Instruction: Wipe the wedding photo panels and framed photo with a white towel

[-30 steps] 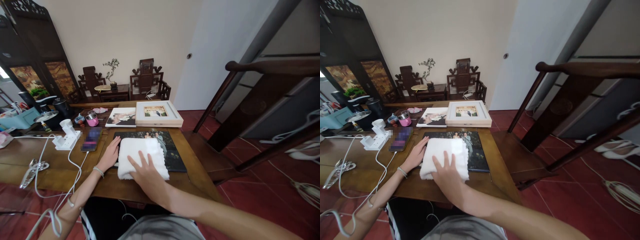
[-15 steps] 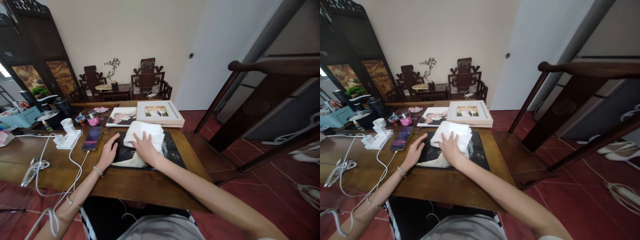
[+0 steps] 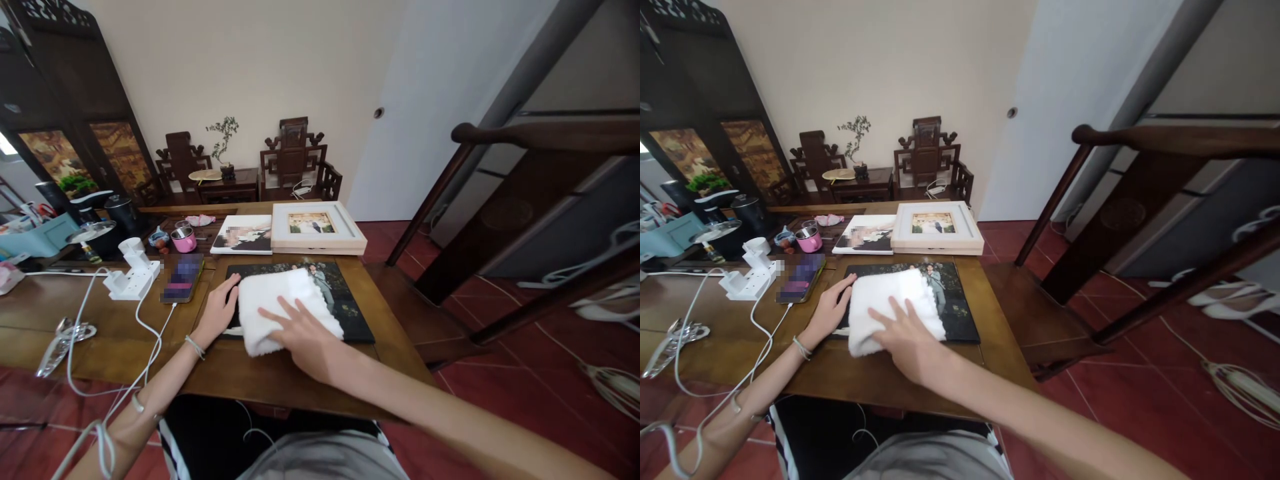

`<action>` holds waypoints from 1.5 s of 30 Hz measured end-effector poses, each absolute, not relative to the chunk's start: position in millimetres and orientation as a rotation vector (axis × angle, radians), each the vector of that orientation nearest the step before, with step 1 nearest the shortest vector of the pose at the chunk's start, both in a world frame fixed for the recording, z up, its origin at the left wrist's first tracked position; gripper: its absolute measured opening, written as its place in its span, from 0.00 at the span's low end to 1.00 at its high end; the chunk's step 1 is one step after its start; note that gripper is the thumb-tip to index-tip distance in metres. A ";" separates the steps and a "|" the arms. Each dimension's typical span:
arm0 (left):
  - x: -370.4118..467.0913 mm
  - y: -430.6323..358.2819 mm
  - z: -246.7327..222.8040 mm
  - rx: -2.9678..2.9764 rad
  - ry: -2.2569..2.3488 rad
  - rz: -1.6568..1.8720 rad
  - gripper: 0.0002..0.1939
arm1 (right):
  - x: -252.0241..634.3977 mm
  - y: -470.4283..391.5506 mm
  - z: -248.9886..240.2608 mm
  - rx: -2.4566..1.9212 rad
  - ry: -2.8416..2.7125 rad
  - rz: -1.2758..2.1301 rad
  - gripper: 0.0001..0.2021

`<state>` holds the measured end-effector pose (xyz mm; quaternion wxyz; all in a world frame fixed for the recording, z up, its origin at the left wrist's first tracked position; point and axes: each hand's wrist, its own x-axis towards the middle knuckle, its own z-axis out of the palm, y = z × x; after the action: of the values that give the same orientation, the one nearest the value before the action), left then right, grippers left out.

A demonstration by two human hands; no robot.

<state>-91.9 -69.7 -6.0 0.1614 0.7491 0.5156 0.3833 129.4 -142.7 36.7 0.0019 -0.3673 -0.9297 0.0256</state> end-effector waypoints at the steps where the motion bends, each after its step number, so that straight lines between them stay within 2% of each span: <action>1: -92.0 -69.6 -5.9 2.184 1.463 1.053 0.21 | 132.0 -132.1 40.3 -1.211 -2.909 0.104 0.31; 5: -94.1 -69.6 -5.2 2.286 1.435 0.954 0.21 | 123.0 -84.2 51.6 -1.368 -2.801 0.070 0.35; 14: -96.6 -70.0 -8.2 2.350 1.421 0.956 0.18 | 66.1 -37.0 62.0 -1.297 -2.686 0.164 0.27; 21: -96.8 -68.6 -8.4 2.279 1.392 0.910 0.23 | 132.6 -42.9 51.9 -1.344 -2.684 0.174 0.34; 27: -99.1 -64.4 -14.1 2.242 1.387 0.919 0.23 | 193.3 -82.0 33.2 -1.493 -2.657 0.051 0.38; 33: -96.0 -67.4 -12.8 2.281 1.424 0.916 0.24 | 189.8 -170.4 19.8 -1.322 -2.735 0.032 0.32; 36: -95.4 -68.2 -12.1 2.298 1.427 0.907 0.25 | 181.6 -180.2 24.3 -1.245 -2.795 0.069 0.32; 40: -96.3 -68.3 -11.3 2.316 1.430 0.881 0.26 | 167.9 -141.4 37.3 -1.304 -2.809 0.090 0.35; 45: -97.4 -67.8 -11.5 2.335 1.430 0.865 0.26 | 149.2 -74.5 44.2 -1.436 -2.743 -0.040 0.35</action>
<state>-97.4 -67.8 -11.5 0.1345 0.8057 0.4934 0.2986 149.2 -74.5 44.2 0.0223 -0.4637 -0.8856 -0.0130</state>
